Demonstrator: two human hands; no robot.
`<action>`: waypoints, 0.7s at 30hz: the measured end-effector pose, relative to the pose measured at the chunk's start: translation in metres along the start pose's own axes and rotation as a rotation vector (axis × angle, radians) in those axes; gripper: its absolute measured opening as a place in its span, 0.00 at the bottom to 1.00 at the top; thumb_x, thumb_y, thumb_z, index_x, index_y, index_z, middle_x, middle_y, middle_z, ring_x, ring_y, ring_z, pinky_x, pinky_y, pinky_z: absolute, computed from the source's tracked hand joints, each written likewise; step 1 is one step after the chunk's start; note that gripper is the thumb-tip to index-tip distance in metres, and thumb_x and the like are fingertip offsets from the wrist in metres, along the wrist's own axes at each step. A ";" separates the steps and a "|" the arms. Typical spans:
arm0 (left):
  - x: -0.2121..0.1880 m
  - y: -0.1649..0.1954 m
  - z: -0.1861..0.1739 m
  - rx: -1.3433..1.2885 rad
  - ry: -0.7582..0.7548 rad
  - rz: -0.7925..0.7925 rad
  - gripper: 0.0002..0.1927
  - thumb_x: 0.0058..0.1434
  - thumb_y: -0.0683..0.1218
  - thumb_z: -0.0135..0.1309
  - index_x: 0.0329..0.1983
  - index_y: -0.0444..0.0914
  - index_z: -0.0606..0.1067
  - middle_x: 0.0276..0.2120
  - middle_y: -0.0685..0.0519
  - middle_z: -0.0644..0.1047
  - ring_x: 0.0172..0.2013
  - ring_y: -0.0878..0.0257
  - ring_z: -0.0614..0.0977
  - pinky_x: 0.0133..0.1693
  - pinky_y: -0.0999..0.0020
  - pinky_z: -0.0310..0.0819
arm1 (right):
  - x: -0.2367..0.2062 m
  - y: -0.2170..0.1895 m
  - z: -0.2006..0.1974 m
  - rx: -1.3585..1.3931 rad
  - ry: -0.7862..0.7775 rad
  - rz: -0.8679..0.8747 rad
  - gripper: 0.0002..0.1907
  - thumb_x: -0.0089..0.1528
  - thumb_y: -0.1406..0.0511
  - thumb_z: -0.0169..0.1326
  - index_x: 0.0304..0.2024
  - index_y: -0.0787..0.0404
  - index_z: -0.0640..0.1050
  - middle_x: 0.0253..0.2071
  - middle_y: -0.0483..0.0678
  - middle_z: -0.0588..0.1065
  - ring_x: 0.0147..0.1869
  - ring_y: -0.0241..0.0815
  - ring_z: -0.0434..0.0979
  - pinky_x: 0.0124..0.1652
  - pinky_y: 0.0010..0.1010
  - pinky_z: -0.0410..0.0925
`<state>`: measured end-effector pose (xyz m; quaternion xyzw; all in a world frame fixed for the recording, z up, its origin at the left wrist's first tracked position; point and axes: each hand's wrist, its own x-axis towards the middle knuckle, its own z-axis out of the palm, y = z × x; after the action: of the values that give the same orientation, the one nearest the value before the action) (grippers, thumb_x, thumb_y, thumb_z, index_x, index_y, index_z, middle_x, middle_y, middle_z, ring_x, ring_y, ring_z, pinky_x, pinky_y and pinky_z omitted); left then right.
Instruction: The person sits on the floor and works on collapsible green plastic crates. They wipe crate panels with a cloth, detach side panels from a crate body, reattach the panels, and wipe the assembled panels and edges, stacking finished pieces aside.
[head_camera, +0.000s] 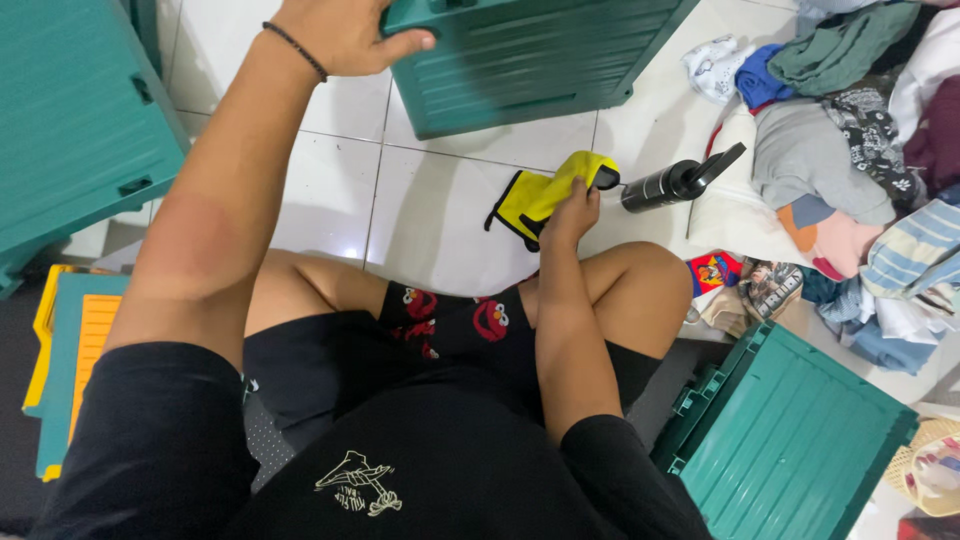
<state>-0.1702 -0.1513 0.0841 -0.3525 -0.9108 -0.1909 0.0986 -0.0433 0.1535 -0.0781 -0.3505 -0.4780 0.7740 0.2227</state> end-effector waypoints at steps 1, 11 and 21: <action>0.007 0.001 0.003 -0.015 -0.039 -0.007 0.26 0.74 0.63 0.63 0.40 0.34 0.77 0.25 0.45 0.74 0.26 0.46 0.75 0.30 0.53 0.69 | 0.005 0.000 0.004 -0.001 0.019 0.003 0.12 0.63 0.67 0.51 0.47 0.68 0.75 0.40 0.50 0.76 0.40 0.44 0.76 0.39 0.35 0.71; 0.034 -0.016 0.029 -0.007 0.159 0.159 0.32 0.60 0.59 0.71 0.15 0.36 0.67 0.18 0.49 0.68 0.29 0.50 0.71 0.46 0.55 0.68 | 0.121 0.039 0.079 0.169 -0.130 -0.023 0.21 0.63 0.68 0.46 0.58 0.64 0.76 0.42 0.50 0.73 0.43 0.44 0.69 0.41 0.35 0.64; 0.042 -0.028 0.049 -0.039 0.137 0.058 0.31 0.61 0.60 0.72 0.16 0.37 0.70 0.17 0.53 0.66 0.28 0.53 0.70 0.58 0.58 0.66 | 0.006 0.144 0.127 -0.126 -0.442 -0.149 0.33 0.54 0.72 0.45 0.65 0.66 0.63 0.64 0.60 0.67 0.70 0.58 0.64 0.66 0.43 0.55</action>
<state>-0.2223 -0.1243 0.0447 -0.3666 -0.8875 -0.2295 0.1593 -0.1447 0.0199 -0.1712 -0.1497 -0.5870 0.7819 0.1470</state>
